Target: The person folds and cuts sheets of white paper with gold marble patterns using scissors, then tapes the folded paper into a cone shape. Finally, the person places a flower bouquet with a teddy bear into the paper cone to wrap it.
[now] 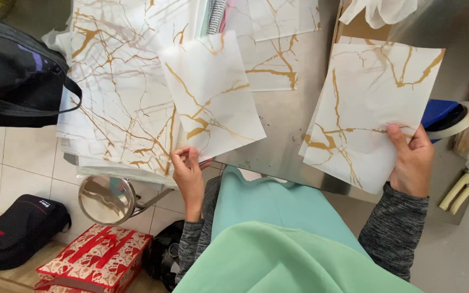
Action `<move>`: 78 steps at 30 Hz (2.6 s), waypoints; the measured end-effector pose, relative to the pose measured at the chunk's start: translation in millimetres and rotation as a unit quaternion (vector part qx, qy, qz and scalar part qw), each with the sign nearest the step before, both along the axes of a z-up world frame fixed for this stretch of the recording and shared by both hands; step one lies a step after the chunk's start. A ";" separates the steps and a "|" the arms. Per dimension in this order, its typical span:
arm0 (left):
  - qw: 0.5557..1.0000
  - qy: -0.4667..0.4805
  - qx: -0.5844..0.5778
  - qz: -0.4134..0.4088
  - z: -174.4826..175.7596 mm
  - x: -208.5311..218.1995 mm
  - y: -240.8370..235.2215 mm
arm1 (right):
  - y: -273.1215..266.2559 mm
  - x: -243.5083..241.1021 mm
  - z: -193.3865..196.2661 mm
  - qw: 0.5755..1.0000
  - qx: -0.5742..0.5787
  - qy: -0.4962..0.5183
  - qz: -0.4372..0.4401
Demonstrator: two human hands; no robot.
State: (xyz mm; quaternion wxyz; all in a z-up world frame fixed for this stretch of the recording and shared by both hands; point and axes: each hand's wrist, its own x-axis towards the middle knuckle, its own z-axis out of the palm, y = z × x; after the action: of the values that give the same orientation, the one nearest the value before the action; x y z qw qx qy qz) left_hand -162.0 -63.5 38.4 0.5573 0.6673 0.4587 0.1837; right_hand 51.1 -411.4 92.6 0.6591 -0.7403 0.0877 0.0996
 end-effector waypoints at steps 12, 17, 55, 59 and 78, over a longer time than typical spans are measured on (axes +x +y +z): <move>0.993 0.067 -0.089 -0.043 -14.1 -22.8 -32.4 | -10.2 1.9 -14.8 0.993 0.096 0.014 -0.073; 0.992 0.068 -0.081 -0.072 -20.0 -17.2 -42.1 | -10.3 4.5 -18.0 0.991 0.114 -0.004 -0.064; 0.985 0.068 -0.142 -0.067 -22.9 -15.2 -63.8 | -23.3 6.8 -22.2 0.991 0.115 0.000 -0.063; 0.985 0.092 -0.121 -0.077 -12.2 -12.4 -60.2 | -22.5 5.6 -20.7 0.992 0.102 0.014 -0.070; 0.975 0.093 -0.129 -0.154 -54.4 2.1 -29.2 | 83.5 -26.6 -44.4 0.970 0.134 0.204 0.018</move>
State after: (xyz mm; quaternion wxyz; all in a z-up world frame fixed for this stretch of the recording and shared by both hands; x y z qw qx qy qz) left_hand -160.0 -92.6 -16.0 0.6150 0.6669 0.4198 -0.0280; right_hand 24.5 -327.9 48.2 0.7187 -0.6105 0.1931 0.2710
